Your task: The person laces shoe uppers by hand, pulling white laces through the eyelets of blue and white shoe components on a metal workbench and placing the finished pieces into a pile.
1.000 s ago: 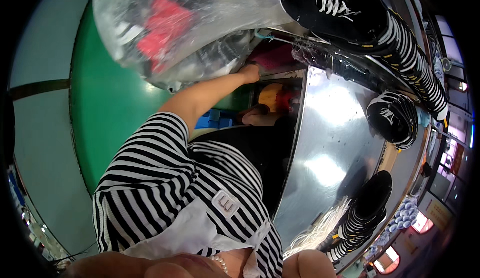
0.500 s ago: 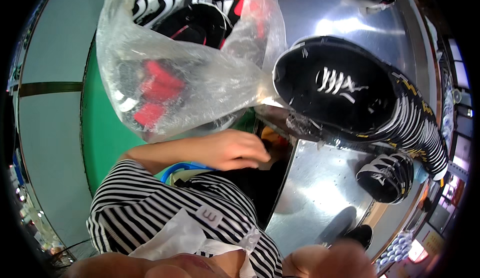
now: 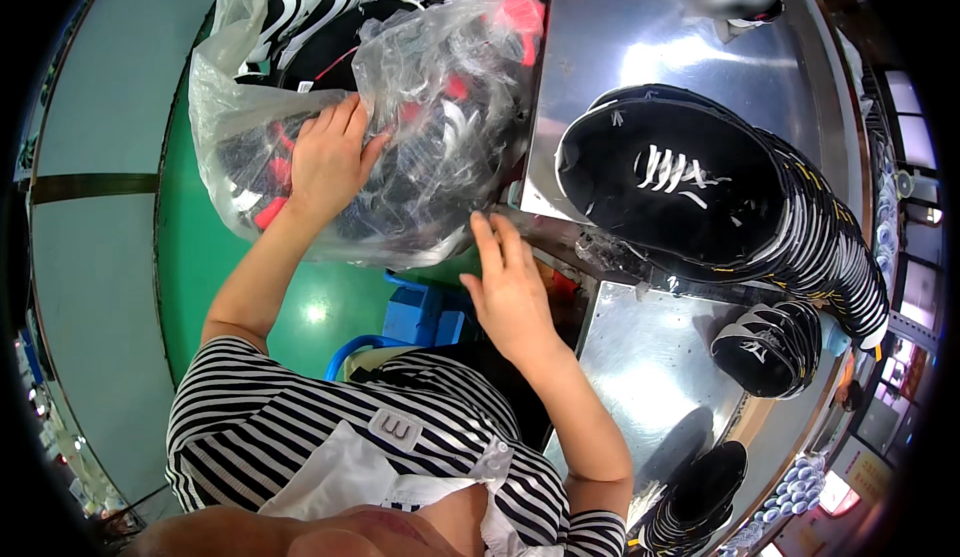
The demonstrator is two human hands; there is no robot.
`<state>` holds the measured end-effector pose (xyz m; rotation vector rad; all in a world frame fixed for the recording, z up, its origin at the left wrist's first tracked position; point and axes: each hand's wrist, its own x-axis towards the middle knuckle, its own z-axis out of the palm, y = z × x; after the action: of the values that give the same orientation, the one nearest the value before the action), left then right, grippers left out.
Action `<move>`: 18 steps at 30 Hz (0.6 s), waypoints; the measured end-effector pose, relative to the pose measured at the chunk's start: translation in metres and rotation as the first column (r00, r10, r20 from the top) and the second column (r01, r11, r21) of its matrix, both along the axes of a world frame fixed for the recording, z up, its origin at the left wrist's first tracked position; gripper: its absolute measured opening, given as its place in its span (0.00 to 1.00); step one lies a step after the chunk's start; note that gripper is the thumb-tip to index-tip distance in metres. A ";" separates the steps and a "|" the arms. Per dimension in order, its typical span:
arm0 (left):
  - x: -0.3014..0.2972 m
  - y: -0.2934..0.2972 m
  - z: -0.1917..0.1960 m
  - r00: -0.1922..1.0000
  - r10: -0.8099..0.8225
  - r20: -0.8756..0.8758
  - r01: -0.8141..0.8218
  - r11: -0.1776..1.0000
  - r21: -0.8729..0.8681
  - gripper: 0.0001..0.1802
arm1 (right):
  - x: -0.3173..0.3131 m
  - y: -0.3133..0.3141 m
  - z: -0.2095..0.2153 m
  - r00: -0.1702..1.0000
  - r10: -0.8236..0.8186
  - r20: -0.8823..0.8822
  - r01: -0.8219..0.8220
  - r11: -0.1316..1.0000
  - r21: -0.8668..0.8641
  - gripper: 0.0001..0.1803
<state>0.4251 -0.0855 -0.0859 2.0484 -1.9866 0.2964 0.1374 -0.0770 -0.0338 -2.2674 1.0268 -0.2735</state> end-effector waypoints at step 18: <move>0.005 -0.001 -0.007 0.995 0.084 0.053 -0.083 0.996 -0.031 0.26 | -0.092 0.028 -0.041 0.961 0.015 -0.277 -0.007 1.000 0.029 0.28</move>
<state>0.4297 -0.0864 -0.0932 2.1305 -1.9186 0.4002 0.0457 -0.0493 -0.0747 -2.3298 1.1492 0.0667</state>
